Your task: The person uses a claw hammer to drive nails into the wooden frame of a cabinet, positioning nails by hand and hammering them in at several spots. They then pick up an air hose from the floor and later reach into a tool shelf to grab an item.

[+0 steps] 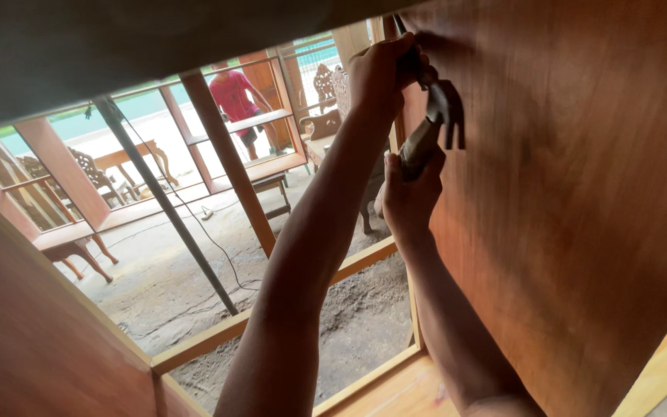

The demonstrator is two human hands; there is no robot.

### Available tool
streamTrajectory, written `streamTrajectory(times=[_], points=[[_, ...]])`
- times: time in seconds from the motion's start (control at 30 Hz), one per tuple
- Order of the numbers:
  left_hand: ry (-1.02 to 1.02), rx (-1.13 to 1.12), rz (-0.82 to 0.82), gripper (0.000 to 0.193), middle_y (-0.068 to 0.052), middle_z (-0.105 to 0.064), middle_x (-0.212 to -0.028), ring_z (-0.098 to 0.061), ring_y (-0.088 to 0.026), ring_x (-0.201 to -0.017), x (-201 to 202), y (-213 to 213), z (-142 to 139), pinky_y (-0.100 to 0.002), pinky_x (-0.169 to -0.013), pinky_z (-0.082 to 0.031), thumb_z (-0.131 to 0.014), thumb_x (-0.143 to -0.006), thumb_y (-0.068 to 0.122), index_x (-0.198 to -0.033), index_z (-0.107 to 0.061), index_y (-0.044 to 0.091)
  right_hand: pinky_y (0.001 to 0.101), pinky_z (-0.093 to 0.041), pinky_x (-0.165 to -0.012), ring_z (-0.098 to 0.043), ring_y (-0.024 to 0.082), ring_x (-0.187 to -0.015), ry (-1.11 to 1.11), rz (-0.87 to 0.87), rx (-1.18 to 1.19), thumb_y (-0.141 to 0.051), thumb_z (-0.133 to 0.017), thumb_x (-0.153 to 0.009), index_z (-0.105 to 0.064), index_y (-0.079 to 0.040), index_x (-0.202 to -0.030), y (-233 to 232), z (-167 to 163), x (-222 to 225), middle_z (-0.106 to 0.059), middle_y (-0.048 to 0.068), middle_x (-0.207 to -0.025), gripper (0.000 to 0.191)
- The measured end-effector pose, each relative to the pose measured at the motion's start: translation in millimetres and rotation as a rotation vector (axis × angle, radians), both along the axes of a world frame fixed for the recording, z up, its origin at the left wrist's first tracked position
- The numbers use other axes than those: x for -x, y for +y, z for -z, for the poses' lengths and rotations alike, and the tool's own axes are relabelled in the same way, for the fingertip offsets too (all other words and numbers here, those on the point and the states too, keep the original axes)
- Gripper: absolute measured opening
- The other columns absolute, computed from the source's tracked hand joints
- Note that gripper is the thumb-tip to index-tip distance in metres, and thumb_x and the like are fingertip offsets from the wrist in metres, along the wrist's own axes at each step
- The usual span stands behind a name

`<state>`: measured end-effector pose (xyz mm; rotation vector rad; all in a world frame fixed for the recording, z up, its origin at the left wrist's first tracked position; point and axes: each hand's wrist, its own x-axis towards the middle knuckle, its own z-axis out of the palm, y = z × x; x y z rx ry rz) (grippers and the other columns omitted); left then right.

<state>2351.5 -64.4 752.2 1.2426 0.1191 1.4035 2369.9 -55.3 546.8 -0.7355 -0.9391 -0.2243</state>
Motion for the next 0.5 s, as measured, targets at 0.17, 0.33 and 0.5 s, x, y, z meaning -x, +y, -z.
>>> streamTrajectory(times=[0.17,0.33,0.5], points=[[0.035,-0.031,-0.175,0.015,-0.021,-0.072,-0.074,-0.067,-0.025,-0.058,6,0,1,-0.036,-0.053,-0.056,-0.07,-0.086,0.001,-0.091,-0.074,-0.013,0.0325,-0.062,-0.079,-0.071,0.018,-0.086,-0.002,-0.111,0.211,-0.02,-0.065,-0.1,-0.042,0.001,-0.134,-6,-14,-3,-0.068,0.013,-0.105,0.046],[0.013,-0.079,0.07,0.011,-0.017,-0.068,-0.074,-0.069,-0.025,-0.059,13,10,4,-0.039,-0.056,-0.06,-0.066,-0.091,0.004,-0.093,-0.066,-0.006,0.0338,-0.06,-0.084,-0.069,0.021,-0.094,0.093,-0.039,-0.153,-0.017,-0.069,-0.103,-0.035,0.001,-0.14,-12,4,-2,-0.065,0.014,-0.109,0.054],[0.146,-0.219,-0.113,0.017,-0.017,-0.065,-0.075,-0.068,-0.023,-0.059,12,25,16,-0.04,-0.055,-0.06,-0.064,-0.099,0.007,-0.1,-0.062,-0.009,0.0361,-0.058,-0.083,-0.069,0.021,-0.09,0.056,-0.085,0.013,-0.019,-0.069,-0.1,-0.038,0.001,-0.142,-27,33,-8,-0.067,0.013,-0.103,0.057]])
